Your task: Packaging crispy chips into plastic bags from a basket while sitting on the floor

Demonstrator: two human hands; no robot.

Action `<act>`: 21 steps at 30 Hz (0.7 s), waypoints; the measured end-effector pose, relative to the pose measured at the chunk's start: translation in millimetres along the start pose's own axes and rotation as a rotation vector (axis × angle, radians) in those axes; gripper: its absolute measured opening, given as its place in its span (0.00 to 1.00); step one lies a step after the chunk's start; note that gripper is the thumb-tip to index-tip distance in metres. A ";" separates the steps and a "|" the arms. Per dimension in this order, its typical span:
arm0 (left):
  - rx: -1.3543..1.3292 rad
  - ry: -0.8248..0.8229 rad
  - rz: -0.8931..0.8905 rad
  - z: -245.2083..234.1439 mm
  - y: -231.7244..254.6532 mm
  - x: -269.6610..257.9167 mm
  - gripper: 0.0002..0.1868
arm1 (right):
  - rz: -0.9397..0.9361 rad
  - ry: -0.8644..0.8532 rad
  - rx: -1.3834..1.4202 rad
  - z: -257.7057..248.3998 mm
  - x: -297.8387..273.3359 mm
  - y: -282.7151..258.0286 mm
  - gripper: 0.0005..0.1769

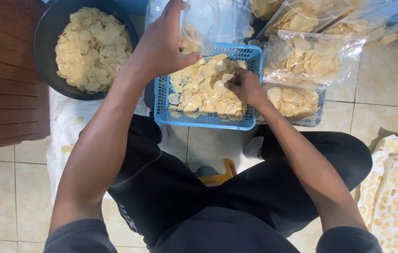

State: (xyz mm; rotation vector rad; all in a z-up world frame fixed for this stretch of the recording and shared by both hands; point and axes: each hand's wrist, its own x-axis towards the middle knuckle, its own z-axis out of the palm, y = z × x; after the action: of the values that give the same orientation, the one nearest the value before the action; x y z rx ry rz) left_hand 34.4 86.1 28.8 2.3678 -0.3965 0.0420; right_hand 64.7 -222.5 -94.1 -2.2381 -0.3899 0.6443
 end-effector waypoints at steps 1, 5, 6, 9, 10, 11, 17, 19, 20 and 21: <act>0.001 0.004 -0.002 2.0 -1.4 -0.5 0.53 | -0.004 -0.002 -0.002 -1.9 -0.5 -4.7 0.12; 0.012 -0.004 0.000 3.9 -2.1 0.3 0.53 | 0.104 -0.047 0.067 -4.1 -3.3 -19.7 0.18; 0.012 -0.006 -0.011 3.4 -0.8 0.5 0.52 | 0.123 -0.054 0.084 -3.4 -4.4 -22.4 0.21; 0.005 0.014 0.007 1.4 -2.1 0.2 0.58 | 0.051 -0.014 -0.065 7.1 8.0 1.5 0.13; 0.005 0.014 0.006 0.5 -0.9 0.4 0.58 | 0.051 -0.014 -0.065 7.4 6.9 0.0 0.13; -0.001 0.010 0.007 -0.6 0.3 0.4 0.56 | 0.063 -0.035 -0.110 7.9 5.7 -1.8 0.11; -0.007 -0.005 -0.006 -0.3 -3.0 0.6 0.55 | 0.031 -0.131 -0.128 19.2 11.0 13.5 0.09; -0.009 -0.004 0.001 -0.4 -3.0 1.1 0.53 | 0.051 -0.152 -0.116 18.9 9.5 7.6 0.10; 0.007 0.017 0.016 -1.0 -2.5 1.9 0.51 | 0.146 -0.174 -0.087 16.9 9.0 1.1 0.13; 0.024 0.038 0.031 -1.4 -1.8 2.9 0.50 | 0.240 -0.197 -0.058 14.7 8.4 -5.4 0.17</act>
State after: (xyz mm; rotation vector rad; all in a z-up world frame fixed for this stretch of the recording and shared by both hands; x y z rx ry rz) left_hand 37.8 87.6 29.1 2.3806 -0.4168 0.1066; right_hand 63.0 -206.4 -101.4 -2.3038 -0.2396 0.9964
